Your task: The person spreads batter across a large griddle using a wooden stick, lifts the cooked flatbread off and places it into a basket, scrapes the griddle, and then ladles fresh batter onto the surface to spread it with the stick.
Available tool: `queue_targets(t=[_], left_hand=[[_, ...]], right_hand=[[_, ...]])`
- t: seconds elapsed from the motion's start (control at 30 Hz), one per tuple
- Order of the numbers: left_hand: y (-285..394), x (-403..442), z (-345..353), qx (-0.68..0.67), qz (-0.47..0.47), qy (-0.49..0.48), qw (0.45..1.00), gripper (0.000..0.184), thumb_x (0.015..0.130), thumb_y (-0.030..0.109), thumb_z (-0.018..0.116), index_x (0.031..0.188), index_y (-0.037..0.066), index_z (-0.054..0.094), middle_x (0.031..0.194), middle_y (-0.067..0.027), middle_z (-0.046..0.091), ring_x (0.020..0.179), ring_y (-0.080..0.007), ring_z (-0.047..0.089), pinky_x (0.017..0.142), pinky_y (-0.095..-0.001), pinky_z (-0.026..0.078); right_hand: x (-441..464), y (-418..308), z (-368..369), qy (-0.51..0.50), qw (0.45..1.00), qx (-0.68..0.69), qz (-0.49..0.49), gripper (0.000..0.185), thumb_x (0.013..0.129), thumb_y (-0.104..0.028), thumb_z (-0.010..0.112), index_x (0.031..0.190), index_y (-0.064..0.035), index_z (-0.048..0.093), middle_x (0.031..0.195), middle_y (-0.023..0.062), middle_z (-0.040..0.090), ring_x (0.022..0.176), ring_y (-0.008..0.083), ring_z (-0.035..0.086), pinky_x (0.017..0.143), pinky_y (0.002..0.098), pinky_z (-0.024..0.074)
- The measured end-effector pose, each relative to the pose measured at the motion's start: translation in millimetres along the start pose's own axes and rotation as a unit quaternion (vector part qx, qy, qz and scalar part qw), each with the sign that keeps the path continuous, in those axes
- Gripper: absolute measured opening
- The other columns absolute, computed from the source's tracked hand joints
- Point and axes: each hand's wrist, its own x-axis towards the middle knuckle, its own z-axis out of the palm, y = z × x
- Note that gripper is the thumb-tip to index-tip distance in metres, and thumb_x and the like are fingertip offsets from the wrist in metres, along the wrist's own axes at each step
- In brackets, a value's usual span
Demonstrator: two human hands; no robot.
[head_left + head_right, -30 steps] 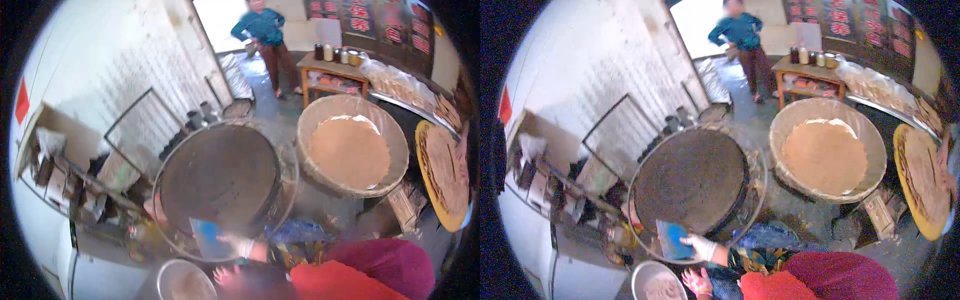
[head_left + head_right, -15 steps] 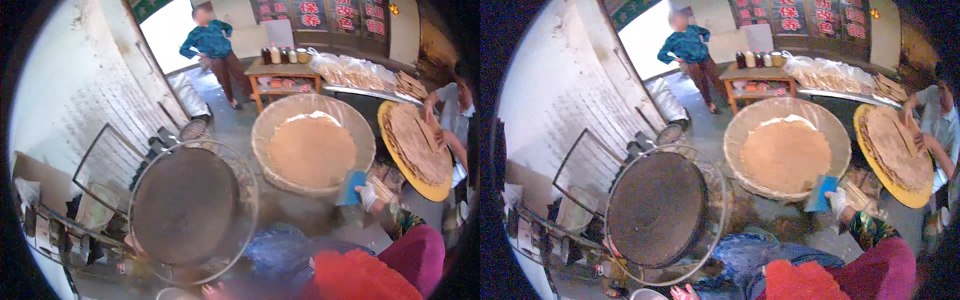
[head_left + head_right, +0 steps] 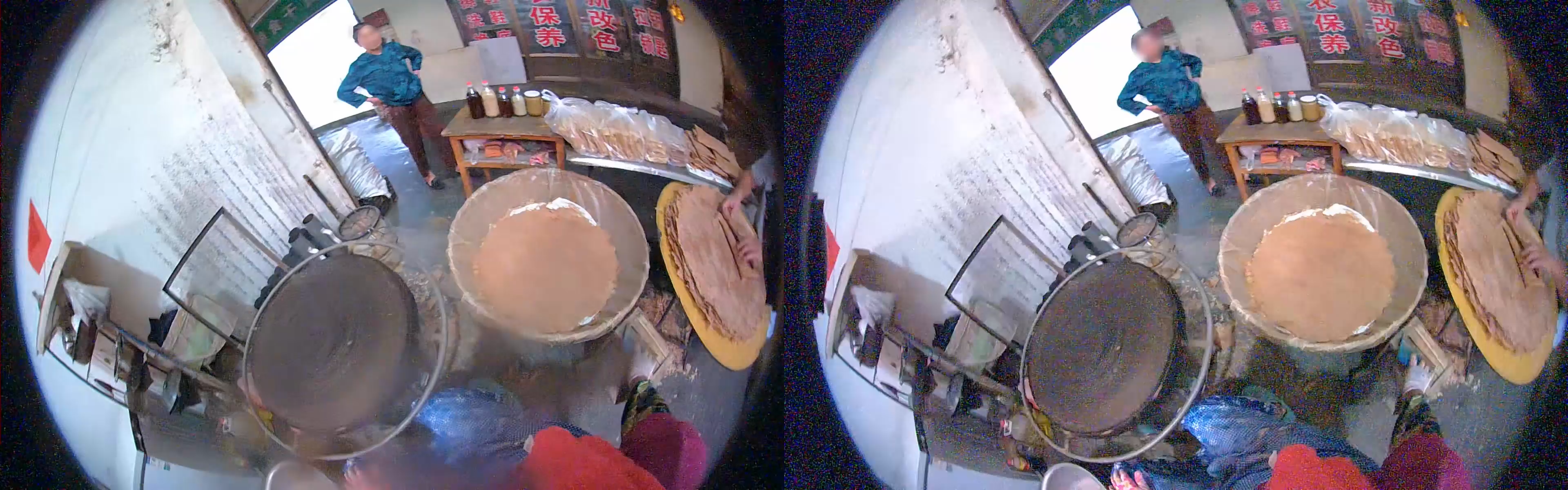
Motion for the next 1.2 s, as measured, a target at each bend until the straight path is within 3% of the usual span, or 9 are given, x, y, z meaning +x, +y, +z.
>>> queue_targets(t=[0.13, 0.3, 0.43, 0.5, 0.63, 0.83, 1.0, 1.1, 1.2], left_hand=[[9, -39, -10, 0.055, -0.034, -0.084, 0.994, 0.057, 0.091, 0.045, 0.038, 0.128, 0.003, 0.044, 0.14, -0.0153, 0.033, 0.13, -0.031, 0.028, 0.104, -0.0497, 0.021], [35, -82, -9, -0.017, 0.017, 0.107, 0.994, 0.055, 0.084, 0.032, 0.056, 0.121, -0.006, 0.045, 0.123, -0.026, 0.046, 0.118, -0.0421, 0.04, 0.102, -0.0529, 0.027], [84, -106, -60, -0.12, -0.022, 0.05, 0.991, 0.058, 0.082, 0.028, 0.059, 0.126, -0.005, 0.039, 0.128, -0.0268, 0.041, 0.121, -0.0423, 0.036, 0.101, -0.0527, 0.027], [87, -123, -65, -0.137, -0.026, 0.018, 0.99, 0.059, 0.083, 0.032, 0.056, 0.125, -0.004, 0.039, 0.126, -0.0259, 0.04, 0.119, -0.0421, 0.036, 0.103, -0.0473, 0.027], [80, -157, -70, -0.158, -0.079, 0.017, 0.984, 0.062, 0.08, 0.032, 0.059, 0.127, -0.003, 0.038, 0.129, -0.0255, 0.037, 0.12, -0.0423, 0.035, 0.103, -0.0496, 0.025], [31, -239, -130, 0.005, -0.293, 0.022, 0.956, 0.058, 0.076, 0.029, 0.062, 0.122, 0.0, 0.043, 0.127, -0.0228, 0.042, 0.116, -0.0414, 0.04, 0.096, -0.0484, 0.034], [10, -309, -136, -0.088, -0.5, -0.377, 0.775, 0.059, 0.085, 0.044, 0.048, 0.12, -0.003, 0.041, 0.114, -0.0231, 0.054, 0.103, -0.0339, 0.056, 0.083, -0.0431, 0.046], [31, -320, -117, -0.159, -0.511, -0.327, 0.779, 0.079, 0.085, 0.05, 0.047, 0.132, -0.01, 0.025, 0.109, -0.0271, 0.056, 0.105, -0.0356, 0.055, 0.087, -0.0396, 0.045], [33, -300, -111, -0.28, -0.466, -0.233, 0.806, 0.072, 0.087, 0.047, 0.046, 0.13, -0.008, 0.031, 0.112, -0.0263, 0.055, 0.105, -0.0369, 0.054, 0.087, -0.0403, 0.044]], right_hand=[[-18, -34, -16, -0.085, 0.993, -0.077, 0.034, 0.07, 0.08, -0.047, 0.054, 0.138, -0.017, 0.027, 0.132, 0.0184, 0.039, 0.115, 0.0306, 0.044, 0.095, 0.0547, 0.0336], [-32, -67, -61, -0.107, 0.983, -0.117, 0.089, 0.079, 0.077, -0.046, 0.061, 0.138, -0.0144, 0.022, 0.136, 0.0103, 0.036, 0.116, 0.0247, 0.044, 0.09, 0.0457, 0.0421], [-45, -128, -64, 0.001, 0.985, -0.006, -0.174, 0.045, 0.082, -0.034, 0.056, 0.118, -0.01, 0.045, 0.118, 0.01, 0.05, 0.106, 0.0234, 0.049, 0.082, 0.0364, 0.0449], [-64, -163, -62, -0.035, 0.876, 0.295, -0.379, 0.024, 0.085, -0.023, 0.051, 0.101, -0.0059, 0.055, 0.099, 0.0135, 0.06, 0.092, 0.0273, 0.056, 0.077, 0.0371, 0.0445], [-177, -293, -168, -0.117, 0.738, 0.303, -0.591, 0.016, 0.084, -0.013, 0.053, 0.096, -0.0028, 0.057, 0.086, 0.016, 0.062, 0.076, 0.0258, 0.06, 0.071, 0.0356, 0.0469], [-392, -361, -262, -0.394, 0.386, 0.117, -0.826, 0.026, 0.086, -0.023, 0.051, 0.106, -0.0086, 0.059, 0.094, 0.0157, 0.064, 0.082, 0.0301, 0.063, 0.071, 0.038, 0.0492], [-546, -318, -207, -0.323, 0.075, -0.072, -0.941, 0.048, 0.083, -0.045, 0.05, 0.123, -0.0175, 0.049, 0.09, 0.0203, 0.059, 0.08, 0.0359, 0.06, 0.07, 0.0462, 0.0475], [-577, -292, -119, -0.239, 0.093, -0.075, -0.964, 0.032, 0.087, -0.033, 0.045, 0.109, -0.0107, 0.052, 0.075, 0.0173, 0.059, 0.065, 0.0368, 0.06, 0.058, 0.0453, 0.0484], [-577, -303, -162, -0.163, 0.148, -0.109, -0.969, 0.028, 0.088, -0.026, 0.046, 0.108, -0.0077, 0.051, 0.075, 0.0167, 0.059, 0.06, 0.0343, 0.06, 0.051, 0.0464, 0.047]])
